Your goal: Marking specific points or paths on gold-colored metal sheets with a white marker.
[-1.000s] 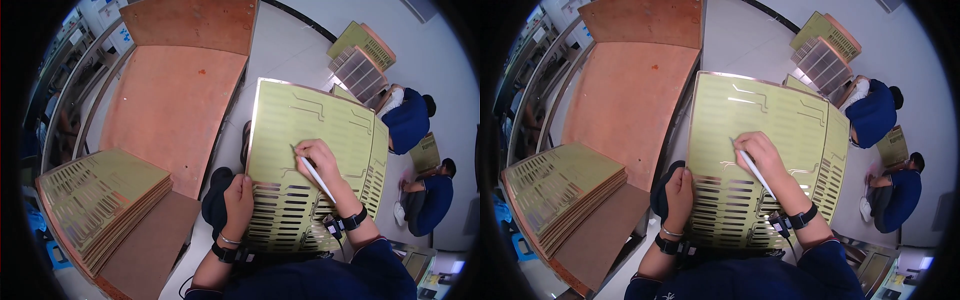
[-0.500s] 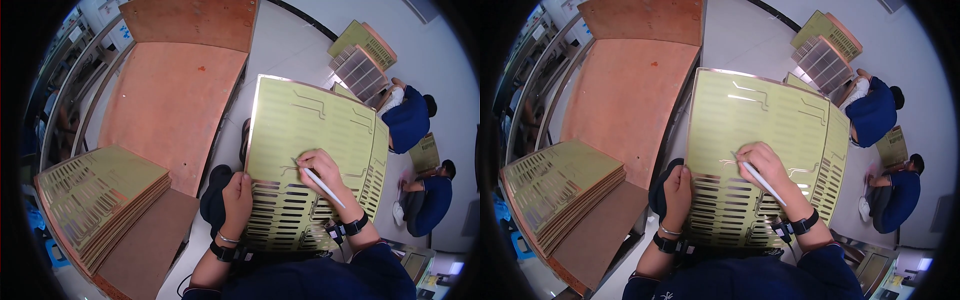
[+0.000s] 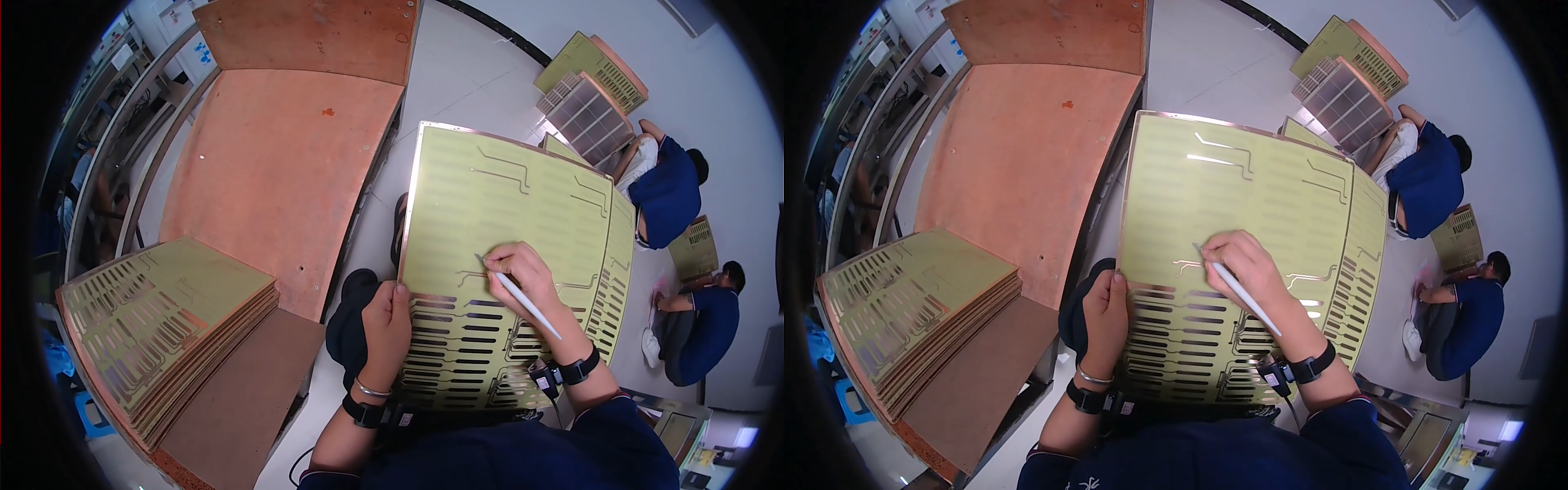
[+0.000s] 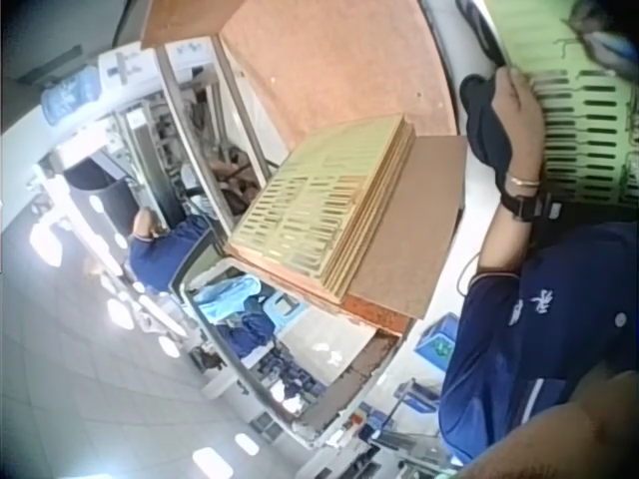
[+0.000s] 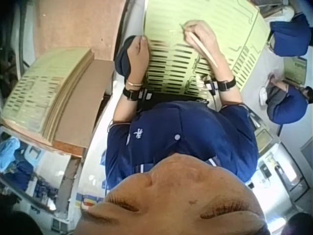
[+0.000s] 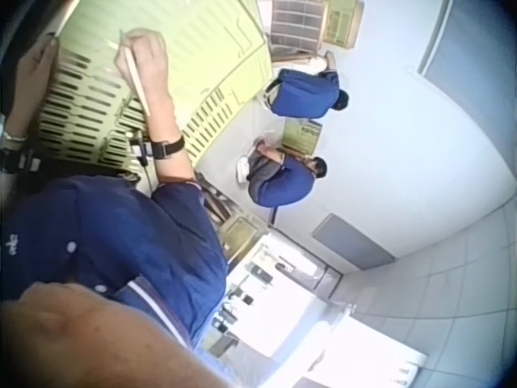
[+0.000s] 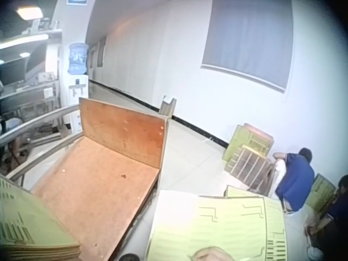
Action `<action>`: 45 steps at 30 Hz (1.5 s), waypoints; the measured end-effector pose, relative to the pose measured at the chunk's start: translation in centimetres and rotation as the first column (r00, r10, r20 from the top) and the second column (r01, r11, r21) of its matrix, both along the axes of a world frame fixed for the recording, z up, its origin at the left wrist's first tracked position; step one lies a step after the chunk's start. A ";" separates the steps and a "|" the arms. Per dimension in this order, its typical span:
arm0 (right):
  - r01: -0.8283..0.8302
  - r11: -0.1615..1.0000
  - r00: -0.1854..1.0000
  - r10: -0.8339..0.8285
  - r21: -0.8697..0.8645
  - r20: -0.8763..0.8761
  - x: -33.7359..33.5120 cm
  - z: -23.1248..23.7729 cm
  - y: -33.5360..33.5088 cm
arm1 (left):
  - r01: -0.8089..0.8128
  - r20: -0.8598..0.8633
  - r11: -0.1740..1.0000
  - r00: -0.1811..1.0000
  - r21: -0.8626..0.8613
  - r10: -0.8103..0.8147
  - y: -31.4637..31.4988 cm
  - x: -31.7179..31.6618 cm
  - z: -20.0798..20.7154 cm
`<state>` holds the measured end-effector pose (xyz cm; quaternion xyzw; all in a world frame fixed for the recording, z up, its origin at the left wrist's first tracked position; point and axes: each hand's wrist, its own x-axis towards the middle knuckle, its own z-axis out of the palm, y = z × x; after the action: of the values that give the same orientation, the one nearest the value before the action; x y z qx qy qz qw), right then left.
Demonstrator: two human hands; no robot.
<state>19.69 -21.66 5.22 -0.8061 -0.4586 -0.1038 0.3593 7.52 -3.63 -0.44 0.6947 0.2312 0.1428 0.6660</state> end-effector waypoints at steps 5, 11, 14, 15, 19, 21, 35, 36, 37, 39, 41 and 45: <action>-0.022 1.000 1.000 0.022 -0.006 0.013 0.1 0.0 0.0 | 0.009 0.002 1.000 1.000 0.000 -0.009 0.1 0.0 -0.1; -0.022 1.000 1.000 0.022 -0.005 0.020 0.1 0.1 0.0 | 0.001 0.004 1.000 1.000 -0.006 -0.001 0.1 -0.1 0.1; -0.029 1.000 0.999 0.029 0.000 0.032 0.1 0.0 0.2 | 0.003 0.003 1.000 1.000 0.009 -0.003 0.1 -0.1 0.2; -0.017 1.000 0.999 0.016 0.007 0.035 0.1 -0.1 0.2 | 0.004 0.005 1.000 1.000 0.006 -0.004 0.0 0.0 0.2; -0.013 1.000 0.999 0.013 0.007 0.041 0.1 -0.1 0.1 | 0.006 -0.005 1.000 1.000 0.002 -0.006 0.0 0.0 -0.2; -0.022 1.000 0.999 0.022 -0.005 0.049 0.0 0.1 0.1 | 0.010 -0.015 1.000 1.000 -0.016 -0.011 0.1 -0.1 -0.1; 0.001 1.000 1.000 -0.001 0.011 0.031 0.1 0.0 0.1 | -0.006 0.020 1.000 1.000 0.017 0.006 -0.1 0.2 0.0; -0.025 1.000 0.999 0.025 -0.005 0.040 0.2 0.1 0.0 | -0.006 0.019 1.000 1.000 0.030 0.005 -0.1 0.2 -0.1; -0.028 1.000 0.999 0.028 -0.004 0.045 0.1 0.2 0.0 | -0.009 0.023 0.999 1.000 0.031 0.008 0.0 0.1 -0.1; -0.016 1.000 0.992 0.015 -0.005 -0.122 0.2 0.4 0.0 | 0.008 0.002 1.000 1.000 0.006 -0.008 0.1 -0.1 0.0; 0.040 0.999 0.972 -0.032 0.027 -0.231 0.5 0.9 0.5 | 0.000 0.011 1.000 1.000 0.010 0.000 0.1 -0.1 0.1; 0.068 0.997 0.963 -0.054 0.045 -0.263 2.1 1.6 2.6 | -0.012 0.028 0.999 1.000 -0.035 0.013 -0.2 0.0 -0.4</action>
<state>21.81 -19.06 6.81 -0.8165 -0.3791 -0.0198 0.4350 7.49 -3.86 -0.80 0.6796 0.2283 0.1527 0.6802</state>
